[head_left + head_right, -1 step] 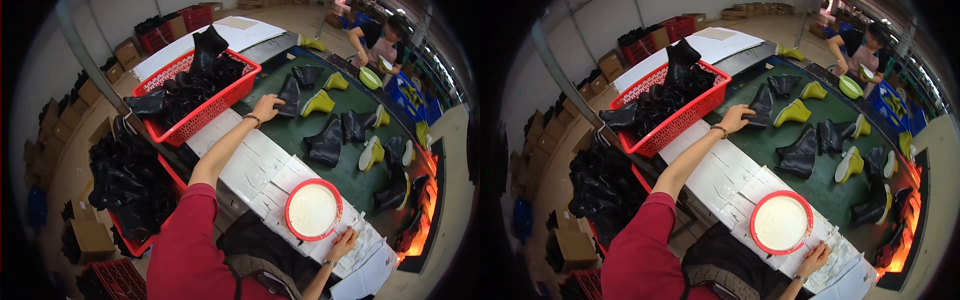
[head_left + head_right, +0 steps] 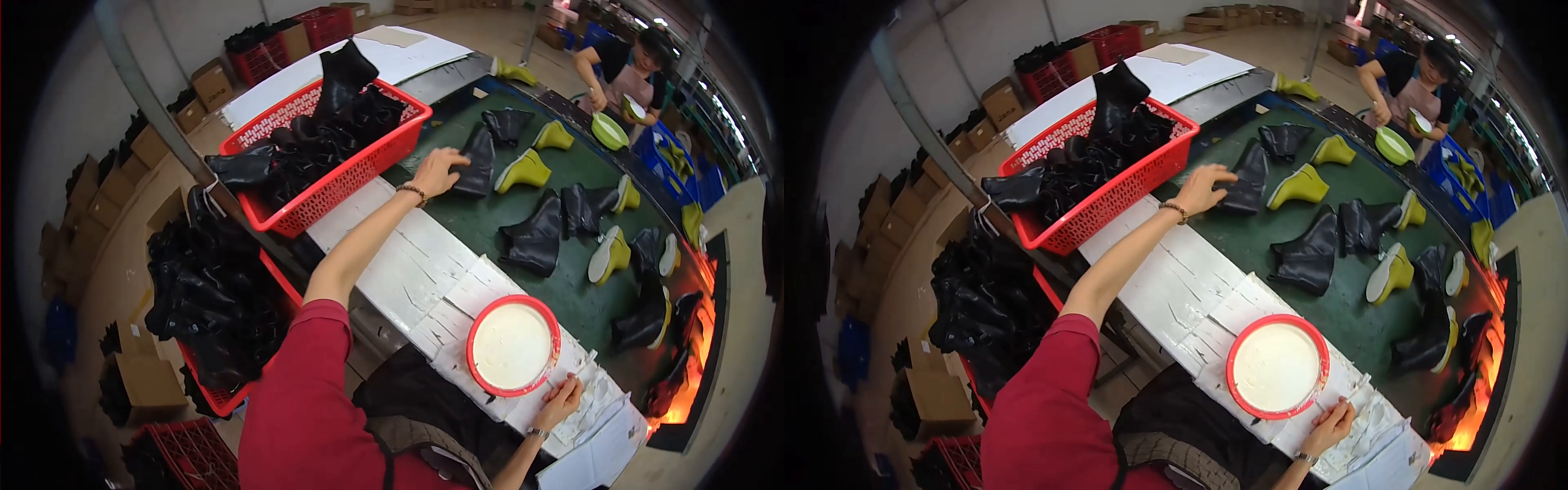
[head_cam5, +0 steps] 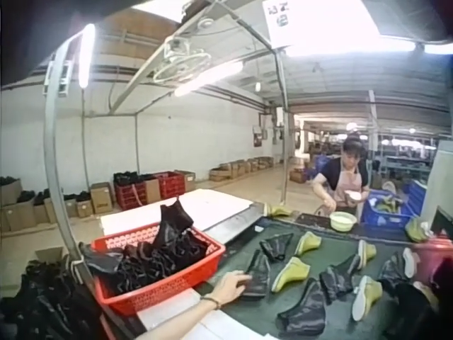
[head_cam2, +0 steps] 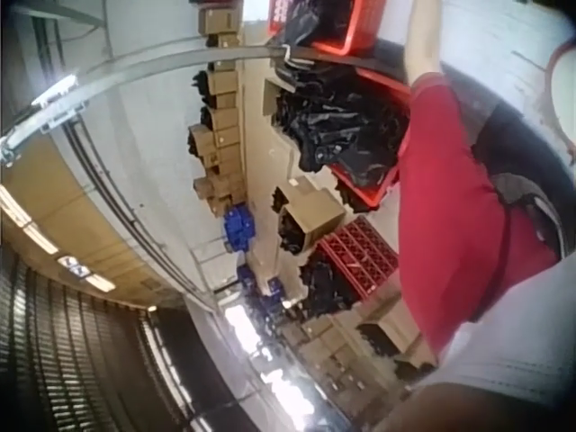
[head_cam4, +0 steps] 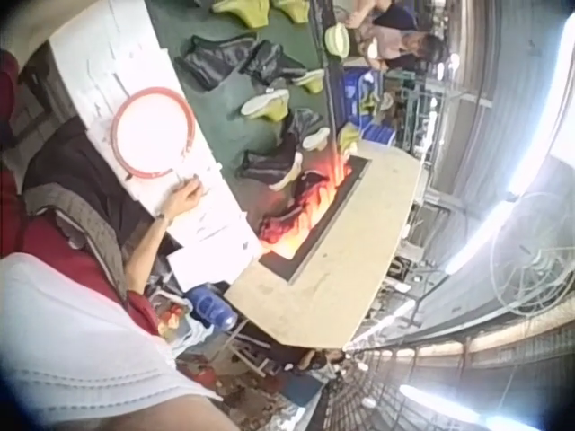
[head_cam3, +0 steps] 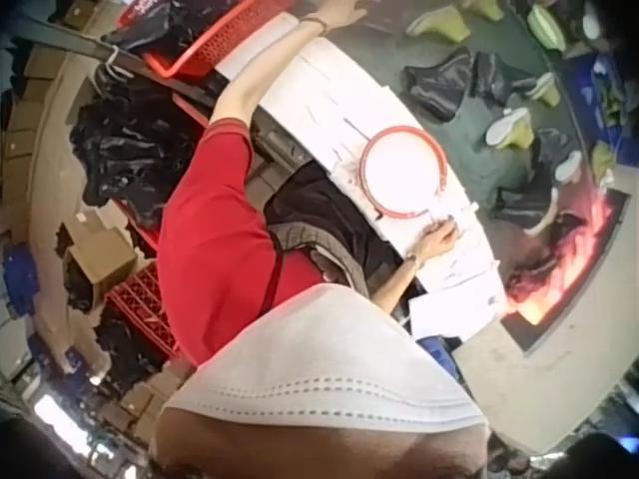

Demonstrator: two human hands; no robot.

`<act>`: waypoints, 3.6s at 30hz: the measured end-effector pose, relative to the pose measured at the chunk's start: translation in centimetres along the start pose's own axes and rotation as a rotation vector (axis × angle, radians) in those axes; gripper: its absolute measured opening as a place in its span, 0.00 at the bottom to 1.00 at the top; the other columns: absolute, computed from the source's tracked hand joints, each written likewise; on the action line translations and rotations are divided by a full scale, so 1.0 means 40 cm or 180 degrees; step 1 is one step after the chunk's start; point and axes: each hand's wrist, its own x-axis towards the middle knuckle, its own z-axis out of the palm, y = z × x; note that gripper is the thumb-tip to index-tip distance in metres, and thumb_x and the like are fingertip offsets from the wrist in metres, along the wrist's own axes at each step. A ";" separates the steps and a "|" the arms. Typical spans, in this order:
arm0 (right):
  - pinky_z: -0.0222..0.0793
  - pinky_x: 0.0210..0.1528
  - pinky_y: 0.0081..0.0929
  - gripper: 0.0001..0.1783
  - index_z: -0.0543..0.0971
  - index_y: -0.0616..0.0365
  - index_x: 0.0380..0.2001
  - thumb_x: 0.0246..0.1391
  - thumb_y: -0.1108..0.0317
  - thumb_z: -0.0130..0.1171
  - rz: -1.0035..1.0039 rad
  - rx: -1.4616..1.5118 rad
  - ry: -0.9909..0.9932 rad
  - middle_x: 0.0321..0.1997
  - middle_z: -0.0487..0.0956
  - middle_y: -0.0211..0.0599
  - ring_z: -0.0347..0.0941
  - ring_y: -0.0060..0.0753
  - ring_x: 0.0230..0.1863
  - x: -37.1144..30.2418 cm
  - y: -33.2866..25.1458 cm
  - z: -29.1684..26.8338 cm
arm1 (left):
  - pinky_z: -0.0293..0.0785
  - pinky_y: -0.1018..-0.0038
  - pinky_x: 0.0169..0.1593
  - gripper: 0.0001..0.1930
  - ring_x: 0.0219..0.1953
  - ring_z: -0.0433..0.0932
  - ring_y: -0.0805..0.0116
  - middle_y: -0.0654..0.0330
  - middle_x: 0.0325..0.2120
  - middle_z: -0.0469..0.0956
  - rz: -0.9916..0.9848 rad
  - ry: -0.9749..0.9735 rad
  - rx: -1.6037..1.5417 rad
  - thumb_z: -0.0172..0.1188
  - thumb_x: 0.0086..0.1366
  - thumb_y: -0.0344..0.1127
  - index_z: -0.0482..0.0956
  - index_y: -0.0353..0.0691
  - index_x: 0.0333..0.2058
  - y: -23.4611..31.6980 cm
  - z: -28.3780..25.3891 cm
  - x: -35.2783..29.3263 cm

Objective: Apply adhesive to the perimeter and inner edges of a shoe upper using a brush.

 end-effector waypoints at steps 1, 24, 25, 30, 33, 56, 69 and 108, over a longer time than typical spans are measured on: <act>0.52 0.15 0.16 0.15 0.79 0.61 0.44 0.76 0.60 0.50 -0.0013 0.0022 0.0095 0.24 0.65 0.20 0.55 0.09 0.16 0.000 -0.011 -0.008 | 0.76 0.60 0.60 0.19 0.55 0.80 0.48 0.49 0.51 0.83 0.0026 -0.0174 -0.0344 0.65 0.57 0.28 0.87 0.44 0.49 0.047 -0.052 0.058; 0.60 0.15 0.17 0.11 0.81 0.65 0.45 0.70 0.70 0.53 0.0288 0.0026 0.0315 0.24 0.74 0.25 0.63 0.13 0.15 -0.009 -0.033 -0.016 | 0.78 0.59 0.53 0.26 0.47 0.84 0.47 0.48 0.42 0.85 -0.1019 0.1193 0.0896 0.70 0.52 0.26 0.80 0.46 0.53 -0.408 -0.484 0.383; 0.60 0.15 0.17 0.11 0.81 0.65 0.45 0.70 0.70 0.53 0.0305 0.0047 0.0293 0.24 0.74 0.25 0.64 0.13 0.15 -0.013 -0.038 -0.016 | 0.78 0.62 0.53 0.23 0.46 0.85 0.53 0.51 0.42 0.85 -0.0917 0.1534 0.0506 0.71 0.55 0.27 0.80 0.45 0.51 -0.310 -0.476 0.391; 0.59 0.15 0.17 0.10 0.80 0.63 0.45 0.70 0.69 0.53 0.0153 -0.0002 0.0112 0.25 0.73 0.25 0.63 0.12 0.16 -0.010 -0.011 -0.018 | 0.74 0.76 0.50 0.15 0.41 0.76 0.74 0.65 0.37 0.79 -0.0246 0.2040 -0.0690 0.73 0.60 0.26 0.78 0.37 0.42 0.027 -0.519 0.268; 0.59 0.16 0.17 0.11 0.81 0.62 0.45 0.69 0.68 0.53 0.0119 -0.0053 0.0073 0.23 0.73 0.23 0.63 0.12 0.16 0.008 0.005 -0.007 | 0.72 0.76 0.51 0.14 0.42 0.74 0.75 0.67 0.38 0.77 -0.0598 0.1854 -0.1115 0.74 0.58 0.21 0.77 0.38 0.39 0.185 -0.465 0.072; 0.67 0.27 0.27 0.07 0.88 0.54 0.40 0.64 0.65 0.65 -0.1627 -0.1738 -0.0483 0.31 0.78 0.29 0.72 0.24 0.24 -0.075 -0.235 -0.002 | 0.69 0.57 0.65 0.57 0.62 0.74 0.37 0.32 0.60 0.74 -0.1598 -0.1152 0.0057 0.73 0.54 0.60 0.57 0.30 0.72 0.411 -0.163 -0.362; 0.70 0.28 0.30 0.08 0.88 0.51 0.37 0.57 0.62 0.72 -0.1674 -0.2707 -0.0687 0.32 0.80 0.28 0.77 0.32 0.25 -0.131 -0.281 -0.022 | 0.81 0.70 0.46 0.20 0.39 0.86 0.63 0.51 0.37 0.87 -0.1876 -0.1164 -0.1590 0.68 0.57 0.30 0.84 0.28 0.48 0.531 -0.375 -0.319; 0.64 0.45 0.27 0.07 0.89 0.55 0.37 0.53 0.69 0.73 -0.2683 -0.0839 -0.1672 0.32 0.83 0.29 0.76 0.24 0.33 0.020 -0.456 0.134 | 0.79 0.77 0.46 0.19 0.38 0.81 0.77 0.62 0.37 0.86 -0.1808 -0.3318 -0.2867 0.75 0.57 0.27 0.85 0.29 0.47 0.703 -0.401 -0.245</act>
